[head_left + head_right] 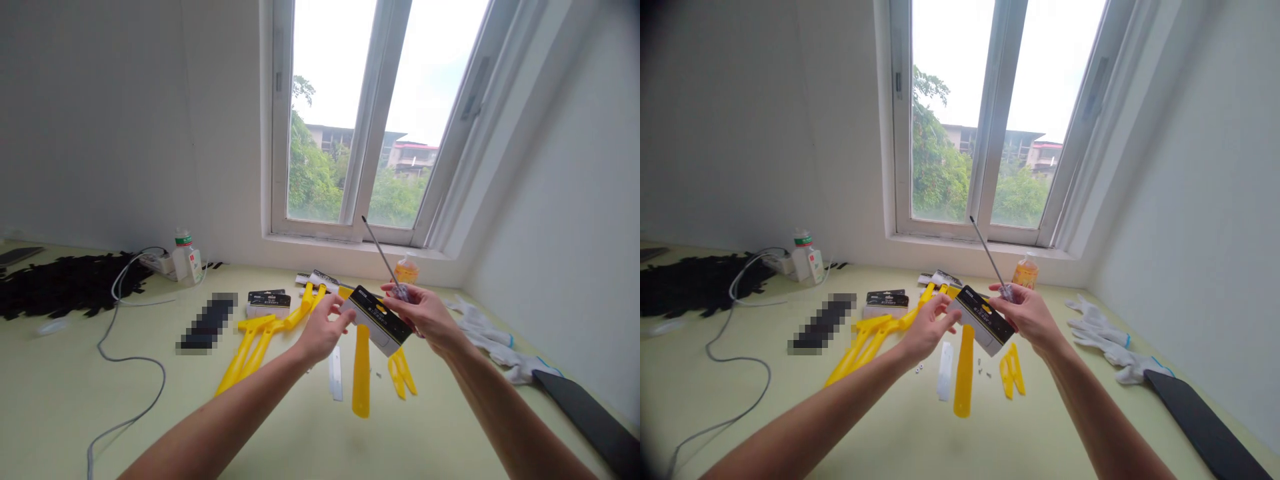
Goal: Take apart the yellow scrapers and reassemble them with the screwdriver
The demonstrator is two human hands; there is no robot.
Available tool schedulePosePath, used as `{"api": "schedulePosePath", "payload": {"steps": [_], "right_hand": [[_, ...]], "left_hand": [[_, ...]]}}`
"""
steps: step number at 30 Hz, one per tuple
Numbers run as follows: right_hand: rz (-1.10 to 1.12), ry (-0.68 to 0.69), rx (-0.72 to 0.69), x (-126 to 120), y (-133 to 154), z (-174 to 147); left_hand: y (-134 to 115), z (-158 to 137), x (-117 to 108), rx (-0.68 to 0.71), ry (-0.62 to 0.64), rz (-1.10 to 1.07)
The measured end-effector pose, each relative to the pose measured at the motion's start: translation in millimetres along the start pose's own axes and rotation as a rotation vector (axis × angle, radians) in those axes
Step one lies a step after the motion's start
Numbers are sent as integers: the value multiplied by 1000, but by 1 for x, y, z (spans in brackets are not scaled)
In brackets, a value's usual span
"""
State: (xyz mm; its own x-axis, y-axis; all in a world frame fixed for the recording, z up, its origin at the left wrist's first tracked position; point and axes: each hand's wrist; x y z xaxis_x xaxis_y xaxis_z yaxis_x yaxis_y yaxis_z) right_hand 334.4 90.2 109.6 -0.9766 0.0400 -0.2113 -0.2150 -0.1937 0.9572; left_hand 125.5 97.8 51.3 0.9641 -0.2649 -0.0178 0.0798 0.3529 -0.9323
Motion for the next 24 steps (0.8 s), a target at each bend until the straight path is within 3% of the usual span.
{"api": "schedulePosePath", "payload": {"steps": [6,12,19,24], "right_hand": [[19,-30,-22,-13,-4,2],[77,-109,-94,-21,3,-1],[132,-348,-231,-36,25,-9],[118,-492,-323,-41,39,-20]], "left_hand": [[-7,-1,-13,10,318,105],[-16,-9,-12,33,478,354],[-29,-12,-15,156,587,501],[-53,-12,-25,206,594,569]]}}
Point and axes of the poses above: each hand's wrist, its own z-axis towards the middle knuckle, its own x-axis out of the palm, y = z × x, and after that the axes turned 2 degrees about z, right-handed
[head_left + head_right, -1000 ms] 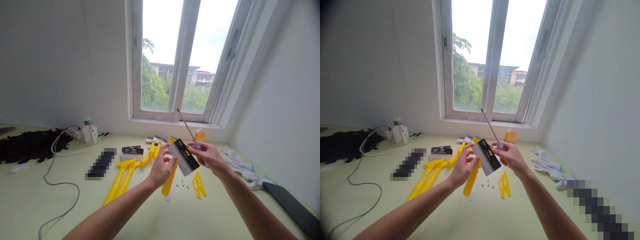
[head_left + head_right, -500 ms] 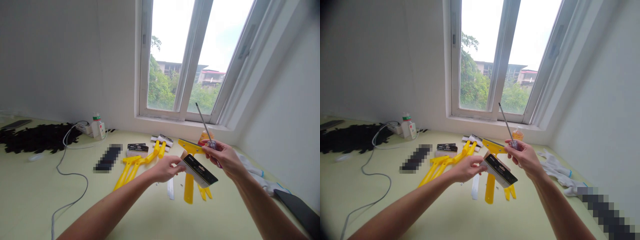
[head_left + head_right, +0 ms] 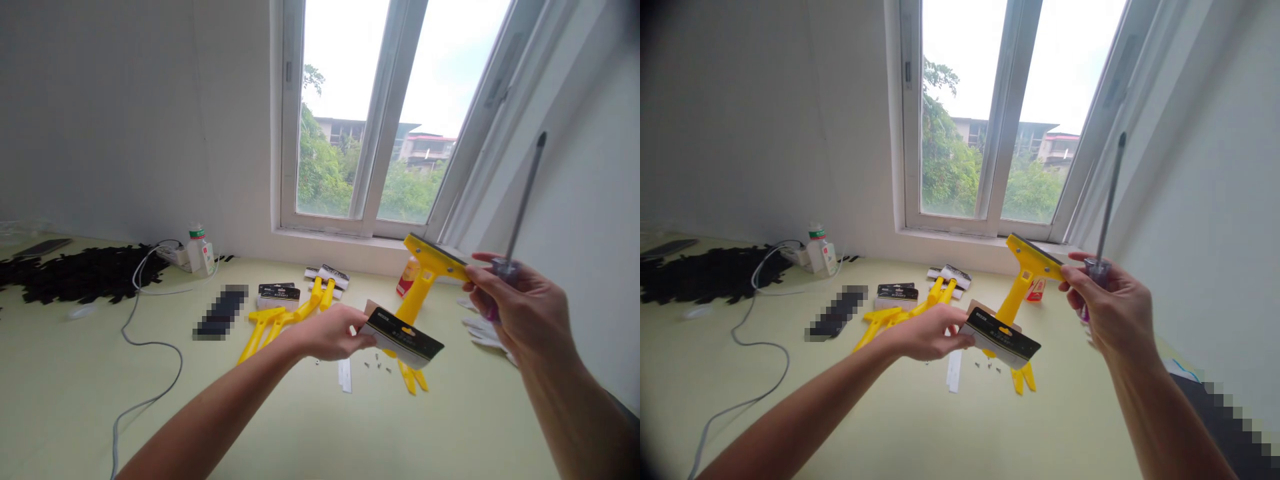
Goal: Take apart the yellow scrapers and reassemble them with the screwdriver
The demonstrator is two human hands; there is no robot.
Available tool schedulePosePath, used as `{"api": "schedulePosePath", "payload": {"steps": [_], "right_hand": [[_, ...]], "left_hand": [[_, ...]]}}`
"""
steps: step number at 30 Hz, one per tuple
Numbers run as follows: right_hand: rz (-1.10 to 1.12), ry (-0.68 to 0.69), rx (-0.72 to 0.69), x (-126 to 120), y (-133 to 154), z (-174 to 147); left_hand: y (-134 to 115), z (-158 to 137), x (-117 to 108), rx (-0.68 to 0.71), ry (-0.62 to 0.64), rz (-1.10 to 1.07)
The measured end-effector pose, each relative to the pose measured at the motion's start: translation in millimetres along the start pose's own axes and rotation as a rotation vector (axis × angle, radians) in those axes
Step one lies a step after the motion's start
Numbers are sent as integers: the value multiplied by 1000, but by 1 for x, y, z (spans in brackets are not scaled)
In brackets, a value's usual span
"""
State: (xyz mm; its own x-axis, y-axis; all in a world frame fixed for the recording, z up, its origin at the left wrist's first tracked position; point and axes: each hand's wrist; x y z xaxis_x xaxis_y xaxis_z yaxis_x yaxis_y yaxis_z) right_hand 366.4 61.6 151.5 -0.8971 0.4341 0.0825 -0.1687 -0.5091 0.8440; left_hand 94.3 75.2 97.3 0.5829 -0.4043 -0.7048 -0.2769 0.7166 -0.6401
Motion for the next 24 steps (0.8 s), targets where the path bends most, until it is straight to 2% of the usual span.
{"api": "schedulePosePath", "payload": {"steps": [4,8,13,15,17,18,20,22,24], "right_hand": [[-36,-19,-61,8,6,-11],[-105,39,-85,21,8,-26],[-127,-10,-78,25,8,-31],[-74,-66,-95,21,8,-26],[-24,-132,-153,15,8,-20],[-11,-166,-192,11,8,-16],[-1,-221,-243,3,9,-9],[1,-253,-251,-3,8,-4],[2,-259,-232,-5,6,-1]], "left_hand": [[-8,-4,-8,14,34,111],[-4,-4,4,7,198,111],[-6,-5,18,50,305,244],[-11,-6,13,44,317,270],[-13,-7,-3,11,282,275],[-11,-9,-14,-13,237,269],[3,-13,-42,-62,65,250],[32,-21,-69,-212,-215,226],[71,-31,-91,-484,-636,242]]}}
Point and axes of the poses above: each hand's wrist, its own z-axis towards the middle knuckle, its own x-axis out of the palm, y = z × x, and after that the axes turned 2 degrees about z, right-handed
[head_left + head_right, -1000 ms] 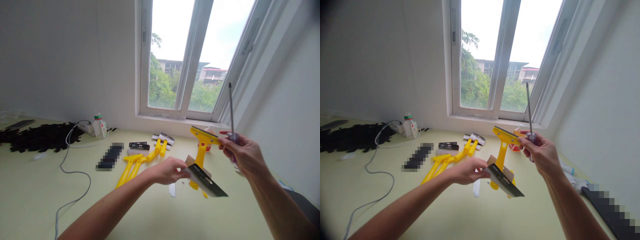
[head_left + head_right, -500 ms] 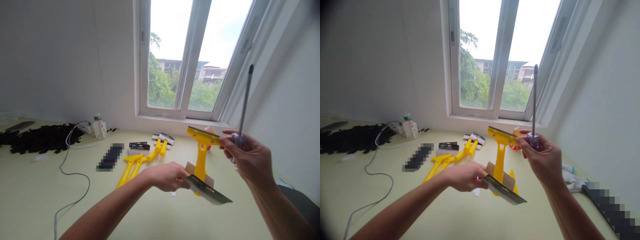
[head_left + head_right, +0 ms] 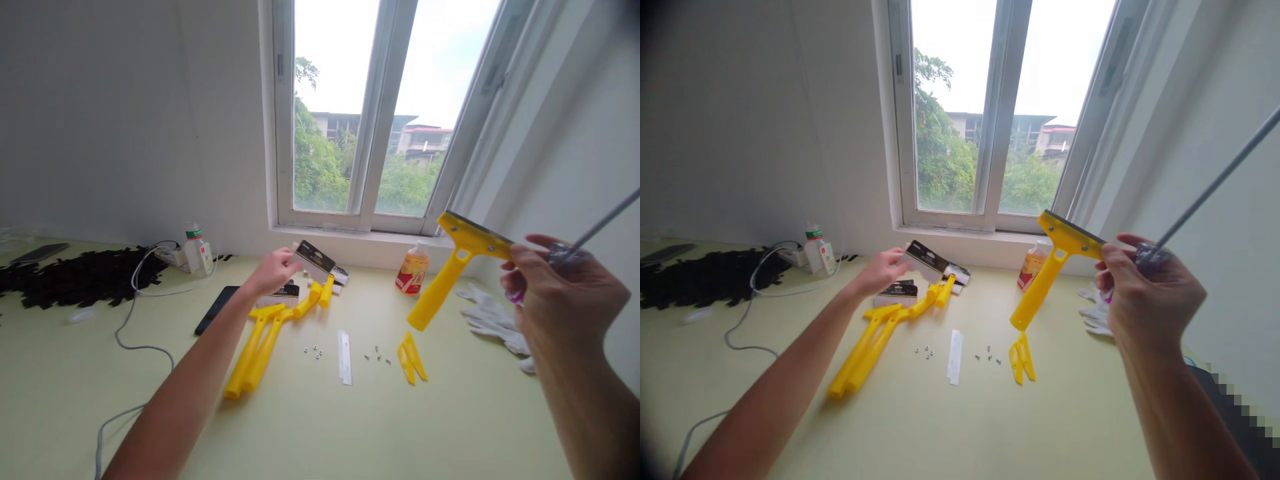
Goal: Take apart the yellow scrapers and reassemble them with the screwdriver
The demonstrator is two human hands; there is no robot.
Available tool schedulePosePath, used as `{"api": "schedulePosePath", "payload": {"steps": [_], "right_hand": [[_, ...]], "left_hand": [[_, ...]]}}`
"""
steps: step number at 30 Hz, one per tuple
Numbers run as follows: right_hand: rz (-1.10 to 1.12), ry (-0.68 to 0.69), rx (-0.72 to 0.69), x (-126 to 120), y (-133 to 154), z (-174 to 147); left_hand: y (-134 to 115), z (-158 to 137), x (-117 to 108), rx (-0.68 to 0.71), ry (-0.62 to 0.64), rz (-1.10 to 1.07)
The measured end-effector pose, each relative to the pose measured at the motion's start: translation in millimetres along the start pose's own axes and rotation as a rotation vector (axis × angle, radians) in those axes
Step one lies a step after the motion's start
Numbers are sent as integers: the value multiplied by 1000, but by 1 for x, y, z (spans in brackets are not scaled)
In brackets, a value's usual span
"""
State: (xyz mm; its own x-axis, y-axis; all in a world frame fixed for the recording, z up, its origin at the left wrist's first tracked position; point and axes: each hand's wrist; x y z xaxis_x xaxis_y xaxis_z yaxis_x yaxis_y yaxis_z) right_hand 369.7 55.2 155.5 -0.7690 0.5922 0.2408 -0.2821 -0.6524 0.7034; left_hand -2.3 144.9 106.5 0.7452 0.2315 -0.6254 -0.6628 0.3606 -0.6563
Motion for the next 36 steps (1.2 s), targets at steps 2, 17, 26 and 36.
{"api": "schedulePosePath", "payload": {"steps": [2,17,26,36], "right_hand": [[-10,16,17,1,-4,-1],[-38,176,192,25,-22,-23],[82,270,274,34,-27,-36],[258,368,441,51,-34,-71]], "left_hand": [[40,15,-1,-138,-147,36],[132,25,16,-458,-133,196],[75,19,4,-446,-301,175],[-102,-83,111,-38,464,-897]]}}
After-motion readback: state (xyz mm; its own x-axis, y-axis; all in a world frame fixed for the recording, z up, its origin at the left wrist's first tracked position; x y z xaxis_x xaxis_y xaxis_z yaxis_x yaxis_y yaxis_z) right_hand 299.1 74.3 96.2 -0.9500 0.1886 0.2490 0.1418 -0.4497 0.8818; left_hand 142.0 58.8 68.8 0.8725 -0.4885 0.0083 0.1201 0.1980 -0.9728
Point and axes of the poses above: each hand's wrist, its own z-axis towards the middle knuckle, its own x-axis out of the palm, y = z × x, and after that the axes turned 2 degrees about z, right-handed
